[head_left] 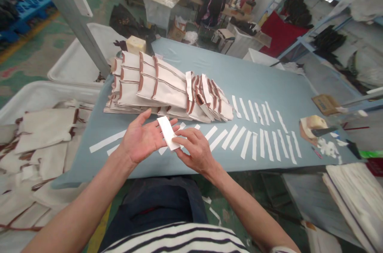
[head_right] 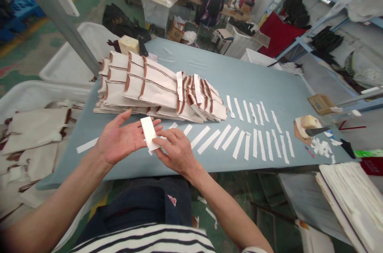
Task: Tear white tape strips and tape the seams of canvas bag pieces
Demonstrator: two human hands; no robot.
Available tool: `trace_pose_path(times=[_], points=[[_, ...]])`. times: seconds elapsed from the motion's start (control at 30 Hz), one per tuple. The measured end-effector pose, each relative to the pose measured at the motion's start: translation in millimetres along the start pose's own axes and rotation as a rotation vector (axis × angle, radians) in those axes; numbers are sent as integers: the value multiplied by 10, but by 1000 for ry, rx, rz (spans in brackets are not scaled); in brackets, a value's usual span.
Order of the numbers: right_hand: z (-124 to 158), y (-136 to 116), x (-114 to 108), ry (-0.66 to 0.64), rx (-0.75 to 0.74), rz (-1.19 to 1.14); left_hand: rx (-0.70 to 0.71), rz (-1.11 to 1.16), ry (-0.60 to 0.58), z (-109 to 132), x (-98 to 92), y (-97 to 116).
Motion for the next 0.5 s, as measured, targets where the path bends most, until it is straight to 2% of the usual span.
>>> trace_pose_path(times=[0.13,0.3,0.37,0.5], points=[[-3,29,65,3,107,-37,-19,-16,-16,-39,-34,14],[-20,111,28,129,277,-145,-39,-87,-53,-122,-1,-39],[-34,187,-5,152,346,-165,-12,-144,-103,-164,42,-84],[-62,484,-88,93,497,-182,100,-317,-187,-222,133,-217]])
Point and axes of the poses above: each hand's wrist, its own z-axis away from the middle knuckle, its own x-axis out of the palm, y = z × x, the point moved 10 cm from there along -z, towards the middle knuckle, and after that the axes turned 15 degrees about y, right-handed, at the moved point
